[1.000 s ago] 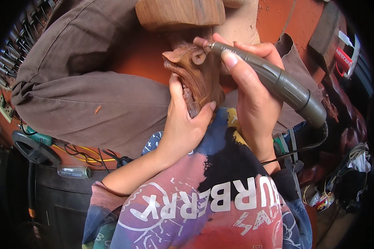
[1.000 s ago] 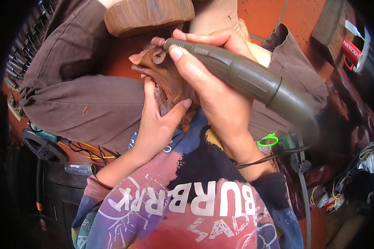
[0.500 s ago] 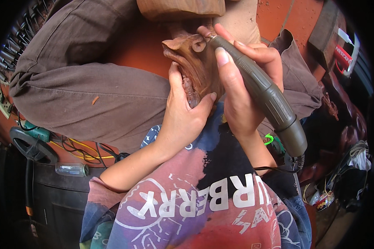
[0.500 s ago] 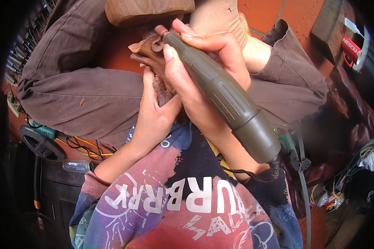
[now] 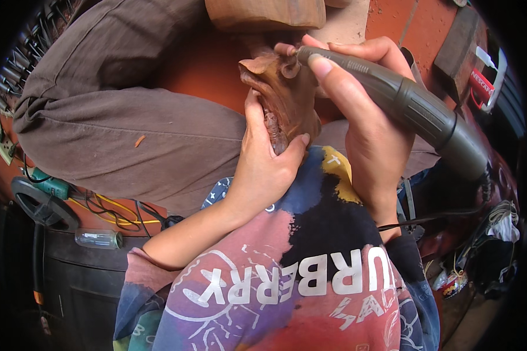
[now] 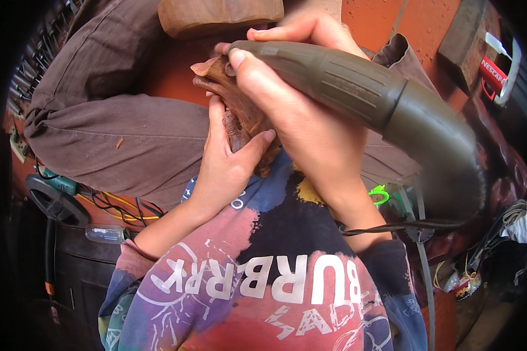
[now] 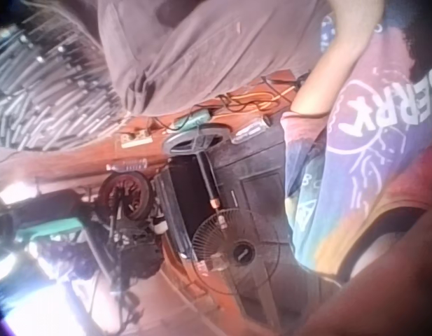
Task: The person carves a wooden piece using a rotary tool, holding the workpiece with their left hand and operating the tool with their right. They rotate the wood to access different areas and briefly swap the tool to their left hand to adjust a bit before resuming carving.
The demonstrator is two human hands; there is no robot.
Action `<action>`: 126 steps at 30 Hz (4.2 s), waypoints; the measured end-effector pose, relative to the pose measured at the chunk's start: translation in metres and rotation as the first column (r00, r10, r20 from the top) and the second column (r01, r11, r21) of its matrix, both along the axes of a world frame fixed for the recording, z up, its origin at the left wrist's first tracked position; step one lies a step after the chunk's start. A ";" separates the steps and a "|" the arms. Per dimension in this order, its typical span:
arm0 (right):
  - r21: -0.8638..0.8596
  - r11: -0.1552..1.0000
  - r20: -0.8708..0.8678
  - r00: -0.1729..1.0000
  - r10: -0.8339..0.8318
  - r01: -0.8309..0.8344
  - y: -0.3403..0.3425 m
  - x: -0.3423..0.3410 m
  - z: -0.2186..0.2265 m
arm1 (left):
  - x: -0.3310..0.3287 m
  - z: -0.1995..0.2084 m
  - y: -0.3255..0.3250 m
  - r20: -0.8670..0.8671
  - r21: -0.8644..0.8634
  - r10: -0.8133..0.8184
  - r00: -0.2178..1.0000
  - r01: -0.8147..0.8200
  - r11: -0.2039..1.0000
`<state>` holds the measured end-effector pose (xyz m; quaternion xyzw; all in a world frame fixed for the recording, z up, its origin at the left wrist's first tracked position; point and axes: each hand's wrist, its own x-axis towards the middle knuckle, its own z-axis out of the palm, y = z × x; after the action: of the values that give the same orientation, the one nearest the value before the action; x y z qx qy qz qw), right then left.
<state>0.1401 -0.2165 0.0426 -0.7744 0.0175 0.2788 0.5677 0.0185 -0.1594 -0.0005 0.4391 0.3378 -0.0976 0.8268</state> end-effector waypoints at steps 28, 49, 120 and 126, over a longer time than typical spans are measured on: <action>0.055 0.985 -0.483 0.867 -0.118 0.165 -0.014 0.042 -0.006 | 0.009 0.011 0.009 -0.135 0.539 -0.322 0.937 0.342 0.770; -0.011 0.993 -0.631 0.772 0.083 -0.116 0.005 0.079 0.002 | 0.012 0.013 0.015 -0.145 0.505 -0.336 0.931 0.362 0.784; 0.469 0.790 -0.230 0.918 -0.323 0.395 -0.078 0.010 0.017 | 0.021 0.019 0.036 -0.402 0.628 -0.369 0.838 0.545 0.555; 0.457 0.763 -0.257 0.889 -0.379 0.457 -0.096 -0.001 0.008 | 0.022 0.021 0.028 -0.458 0.740 -0.390 0.799 0.585 0.331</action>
<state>0.1395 -0.3128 0.0507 -0.5514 0.1586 0.1965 0.7951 0.0400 -0.1317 0.0200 0.8560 0.2712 -0.2046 0.3897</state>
